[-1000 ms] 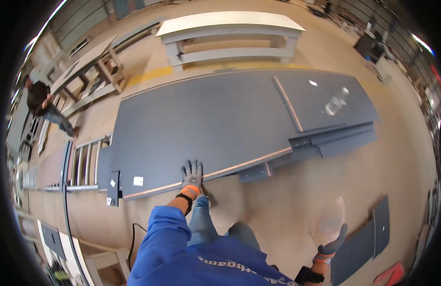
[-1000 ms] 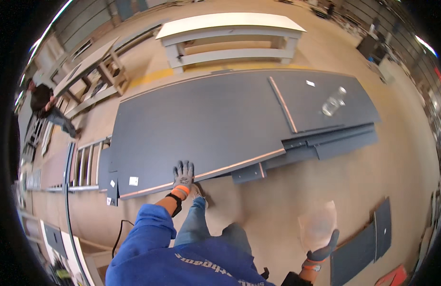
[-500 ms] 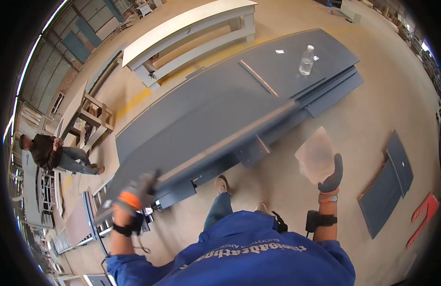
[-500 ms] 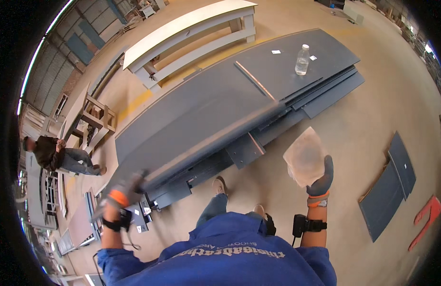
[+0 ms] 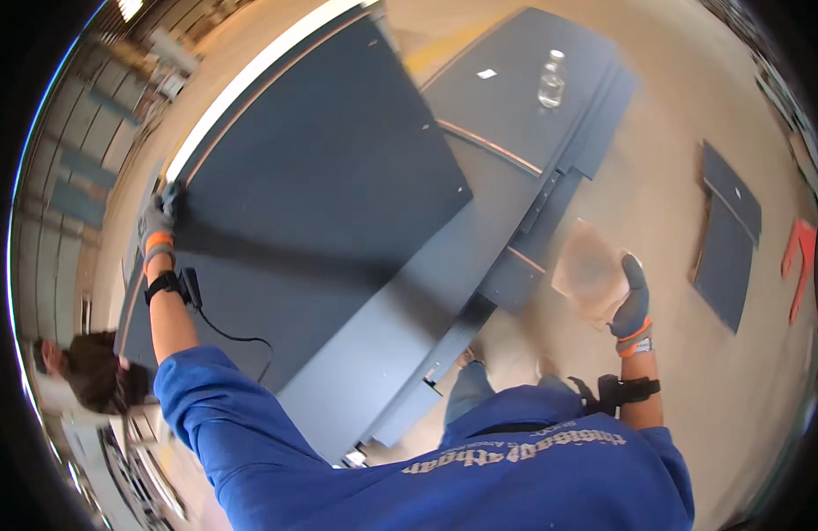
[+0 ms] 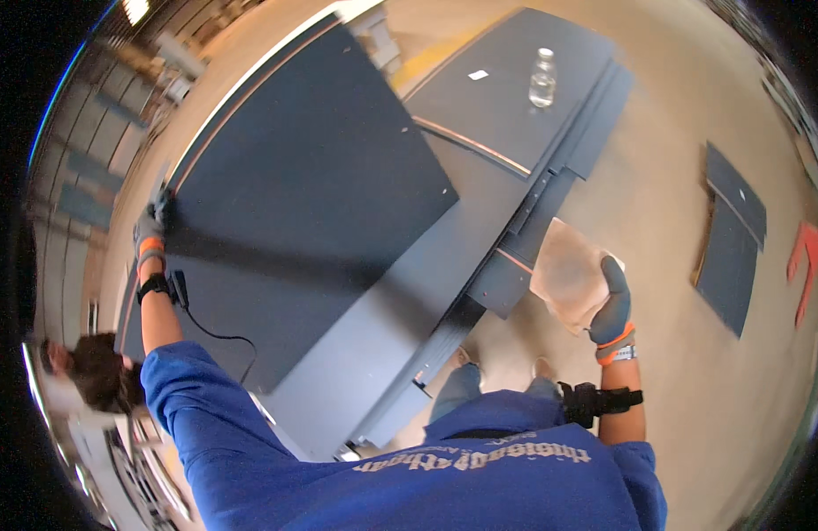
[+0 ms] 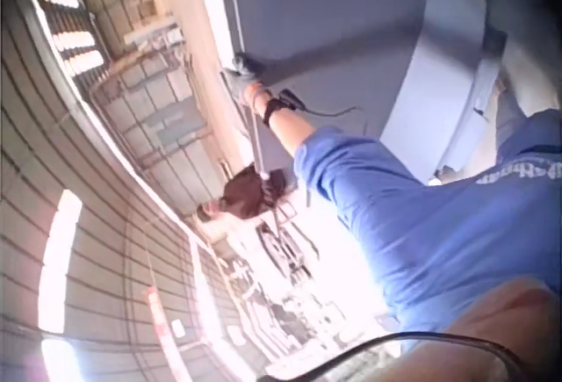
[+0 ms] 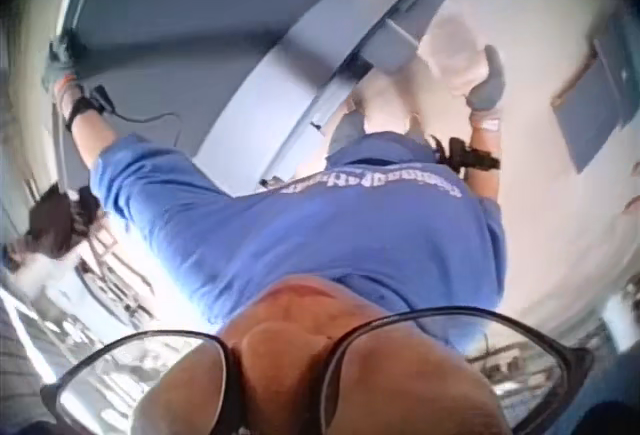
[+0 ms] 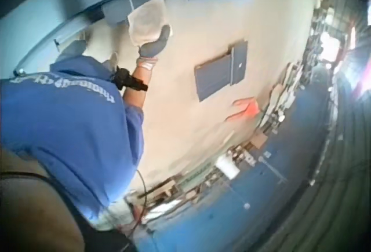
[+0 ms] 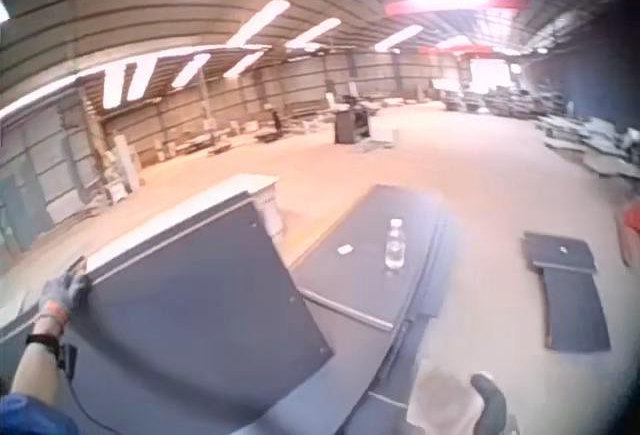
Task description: Wiping down and organizing large furniture panels in a workshop environment.
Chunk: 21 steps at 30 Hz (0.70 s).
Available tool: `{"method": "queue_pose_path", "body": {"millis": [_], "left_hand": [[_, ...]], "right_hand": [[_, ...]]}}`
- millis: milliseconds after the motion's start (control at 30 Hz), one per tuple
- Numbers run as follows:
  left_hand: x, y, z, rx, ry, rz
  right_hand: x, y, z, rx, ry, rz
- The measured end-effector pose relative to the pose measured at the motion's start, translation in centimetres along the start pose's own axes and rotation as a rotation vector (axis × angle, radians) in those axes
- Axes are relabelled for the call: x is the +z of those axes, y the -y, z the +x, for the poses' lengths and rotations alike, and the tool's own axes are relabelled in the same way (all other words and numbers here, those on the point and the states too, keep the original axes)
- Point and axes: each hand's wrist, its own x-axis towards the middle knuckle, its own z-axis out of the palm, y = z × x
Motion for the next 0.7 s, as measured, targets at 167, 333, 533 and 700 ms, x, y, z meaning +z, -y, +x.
{"method": "queue_pose_path", "body": {"millis": [167,333,533,700], "left_hand": [[8.8,4.5,6.1,0.012,-0.068,-0.632],[10.5,0.5,3.3,-0.277,0.13,-0.283],[17.2,-2.4,0.2,-0.177,0.249,-0.25],[21.5,-2.7,-1.5,-0.249,0.337,-0.256]], "right_hand": [[-1.2,-1.3,-2.9,-0.034,-0.077,0.081],[0.3,-2.4,-3.9,-0.071,-0.167,0.146],[1.3,-3.3,-1.3,-0.107,-0.157,0.026],[3.5,-4.0,-0.4,-0.058,-0.175,0.156]]}}
